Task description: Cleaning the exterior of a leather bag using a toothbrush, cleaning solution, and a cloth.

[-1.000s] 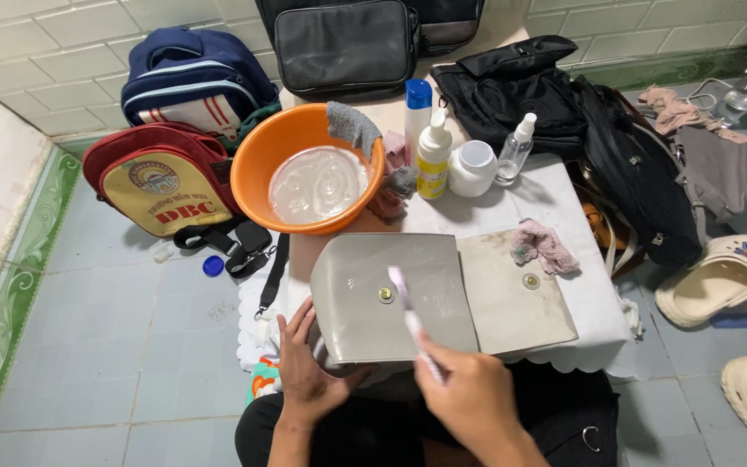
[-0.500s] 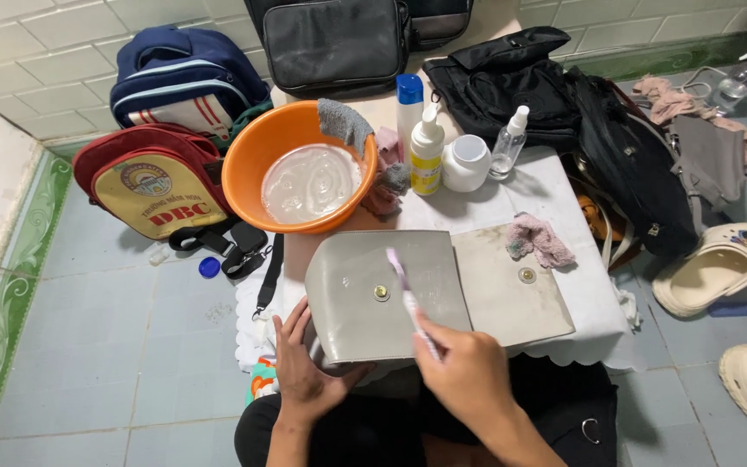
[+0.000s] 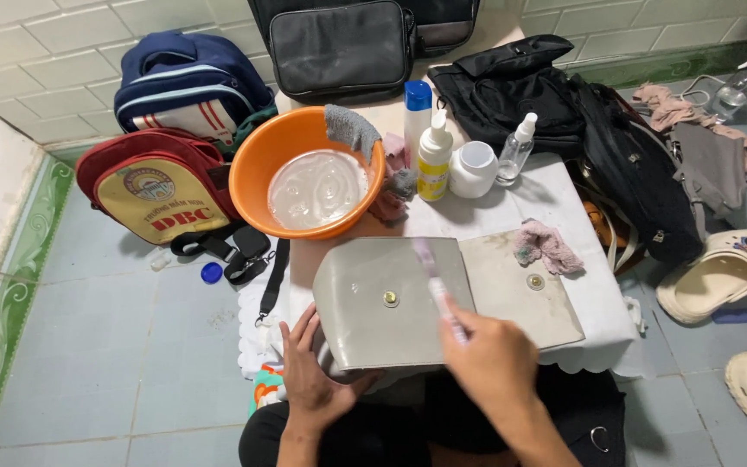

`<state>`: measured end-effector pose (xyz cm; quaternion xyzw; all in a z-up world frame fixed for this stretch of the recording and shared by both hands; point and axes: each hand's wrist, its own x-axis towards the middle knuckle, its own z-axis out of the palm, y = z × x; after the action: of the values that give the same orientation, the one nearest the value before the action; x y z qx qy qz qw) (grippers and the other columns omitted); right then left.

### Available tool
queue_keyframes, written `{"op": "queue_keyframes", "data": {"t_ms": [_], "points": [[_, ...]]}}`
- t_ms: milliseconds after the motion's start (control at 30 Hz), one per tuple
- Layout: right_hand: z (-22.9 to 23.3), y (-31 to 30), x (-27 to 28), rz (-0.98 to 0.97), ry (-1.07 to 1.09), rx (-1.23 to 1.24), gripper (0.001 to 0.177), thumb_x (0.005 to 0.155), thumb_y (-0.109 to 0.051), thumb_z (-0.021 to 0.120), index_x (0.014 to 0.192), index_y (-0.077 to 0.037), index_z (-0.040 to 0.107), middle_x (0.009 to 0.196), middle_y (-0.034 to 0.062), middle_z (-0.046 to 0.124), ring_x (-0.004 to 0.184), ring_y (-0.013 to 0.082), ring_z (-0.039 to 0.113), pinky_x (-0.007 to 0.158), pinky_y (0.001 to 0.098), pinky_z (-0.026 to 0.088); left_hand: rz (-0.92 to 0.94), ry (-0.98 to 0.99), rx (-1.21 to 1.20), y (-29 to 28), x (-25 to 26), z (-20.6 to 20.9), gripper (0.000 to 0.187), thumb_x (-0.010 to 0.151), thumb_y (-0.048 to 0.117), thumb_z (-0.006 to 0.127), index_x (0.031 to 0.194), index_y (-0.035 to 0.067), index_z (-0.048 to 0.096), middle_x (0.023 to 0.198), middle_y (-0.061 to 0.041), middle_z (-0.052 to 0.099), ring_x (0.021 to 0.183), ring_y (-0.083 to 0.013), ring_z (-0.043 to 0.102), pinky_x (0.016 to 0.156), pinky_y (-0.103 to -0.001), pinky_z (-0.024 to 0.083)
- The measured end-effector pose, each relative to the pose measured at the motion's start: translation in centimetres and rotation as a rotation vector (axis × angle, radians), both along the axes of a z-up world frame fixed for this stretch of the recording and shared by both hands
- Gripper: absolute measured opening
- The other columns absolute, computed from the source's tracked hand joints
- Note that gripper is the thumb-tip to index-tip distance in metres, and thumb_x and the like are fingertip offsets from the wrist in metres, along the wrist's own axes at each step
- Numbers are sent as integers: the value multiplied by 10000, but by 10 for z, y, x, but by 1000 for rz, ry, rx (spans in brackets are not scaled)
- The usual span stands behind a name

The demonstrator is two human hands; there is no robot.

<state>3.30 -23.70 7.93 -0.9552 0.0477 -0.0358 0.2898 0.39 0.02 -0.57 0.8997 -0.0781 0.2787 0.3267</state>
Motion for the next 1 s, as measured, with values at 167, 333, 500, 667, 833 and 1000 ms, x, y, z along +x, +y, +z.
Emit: {"op": "queue_keyframes", "data": {"t_ms": [167,333,500,667,833,1000], "points": [[6,13,-8,-49,-19,-77,314,817,-211,713,1122,-196,785,497,28,688,326,171,521,349,335,378,-9,-2,-20,1,-2,3,1229,448,460,1012,1431,76,381,1501,-141,513,1416,-324,499,1262,-691,160],[12,30,-6,90,-94,-23,311,787,-241,721,1083,-227,815,524,62,721,341,221,591,380,375,459,-20,-19,-17,3,-1,2,1241,419,392,1013,1430,63,374,1485,-145,520,1413,-323,496,1264,-672,166],[9,17,3,19,0,-79,305,835,-222,690,1122,-213,792,428,-6,648,296,138,453,330,326,345,-10,-21,-23,3,-1,2,1242,412,427,1027,1418,54,401,1468,-128,548,1418,-304,501,1278,-656,148],[30,45,1,146,60,105,306,785,-281,723,1073,-299,825,512,-3,722,345,167,510,379,332,393,-12,-23,-21,5,0,-3,1236,435,454,1012,1429,46,400,1468,-122,550,1428,-306,490,1281,-647,148],[26,37,2,-9,48,-41,321,820,-275,702,1124,-274,803,507,39,703,402,209,608,469,344,486,-18,-5,-29,7,-1,-2,1247,441,478,1012,1430,43,388,1476,-127,540,1439,-307,474,1277,-658,130],[19,30,5,103,189,65,305,850,-262,698,1141,-254,789,462,-48,674,314,81,380,331,260,257,-10,-10,-29,6,-3,0,1262,415,444,1030,1425,28,397,1475,-151,538,1428,-313,485,1275,-644,148]]}}
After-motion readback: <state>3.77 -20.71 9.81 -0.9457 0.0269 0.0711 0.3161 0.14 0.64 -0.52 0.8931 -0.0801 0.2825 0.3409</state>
